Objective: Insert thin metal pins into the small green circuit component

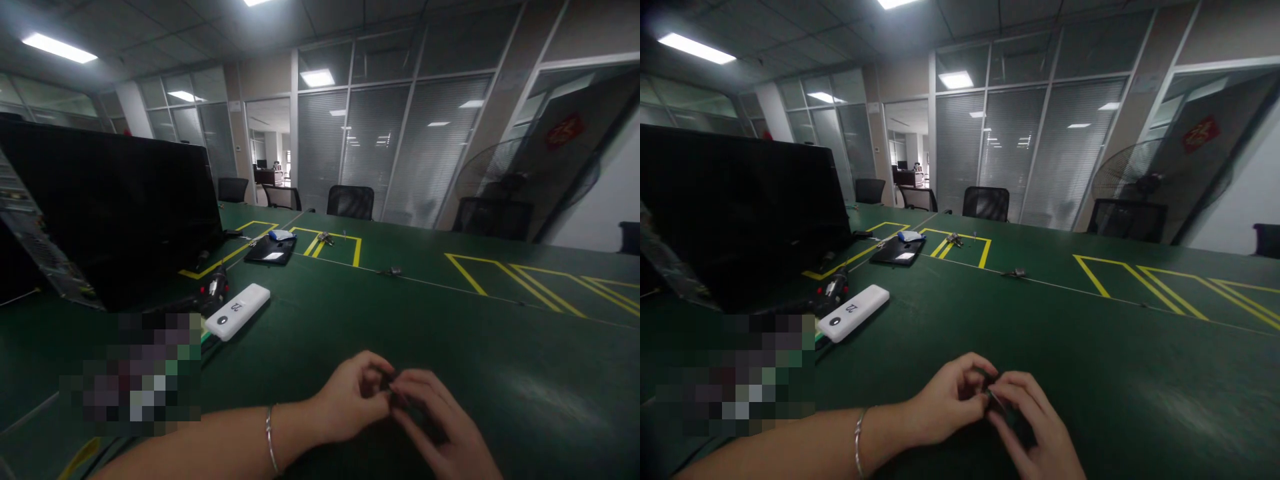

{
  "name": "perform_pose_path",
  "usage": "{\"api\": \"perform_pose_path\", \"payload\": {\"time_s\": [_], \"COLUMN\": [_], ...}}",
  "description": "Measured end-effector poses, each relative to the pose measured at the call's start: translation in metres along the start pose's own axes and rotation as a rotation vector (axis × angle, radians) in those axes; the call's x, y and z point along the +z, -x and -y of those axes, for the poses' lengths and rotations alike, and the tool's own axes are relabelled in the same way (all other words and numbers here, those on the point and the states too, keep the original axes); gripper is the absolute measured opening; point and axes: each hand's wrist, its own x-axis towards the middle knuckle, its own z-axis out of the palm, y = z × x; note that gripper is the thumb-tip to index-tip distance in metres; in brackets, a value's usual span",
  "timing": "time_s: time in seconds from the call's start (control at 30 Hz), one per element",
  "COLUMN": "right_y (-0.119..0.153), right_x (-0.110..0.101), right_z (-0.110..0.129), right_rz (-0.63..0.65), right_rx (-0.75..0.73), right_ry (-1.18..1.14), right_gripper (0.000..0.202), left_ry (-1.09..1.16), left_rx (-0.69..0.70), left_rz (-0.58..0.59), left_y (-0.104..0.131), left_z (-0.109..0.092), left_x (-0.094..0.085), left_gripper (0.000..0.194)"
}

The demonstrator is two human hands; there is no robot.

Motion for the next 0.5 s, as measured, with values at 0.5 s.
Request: {"api": "perform_pose_path", "payload": {"time_s": [0.5], "right_y": [-0.004], "right_x": [-0.008], "right_z": [0.009], "right_rz": [0.109], "right_rx": [0.295], "right_ry": [-0.185], "right_gripper": [0.028], "left_ry": [-0.066], "left_rx": [0.003], "left_rz": [-0.037], "left_y": [-0.015], "left_z": [-0.006], "left_x": [-0.029], "left_gripper": [0.028]}}
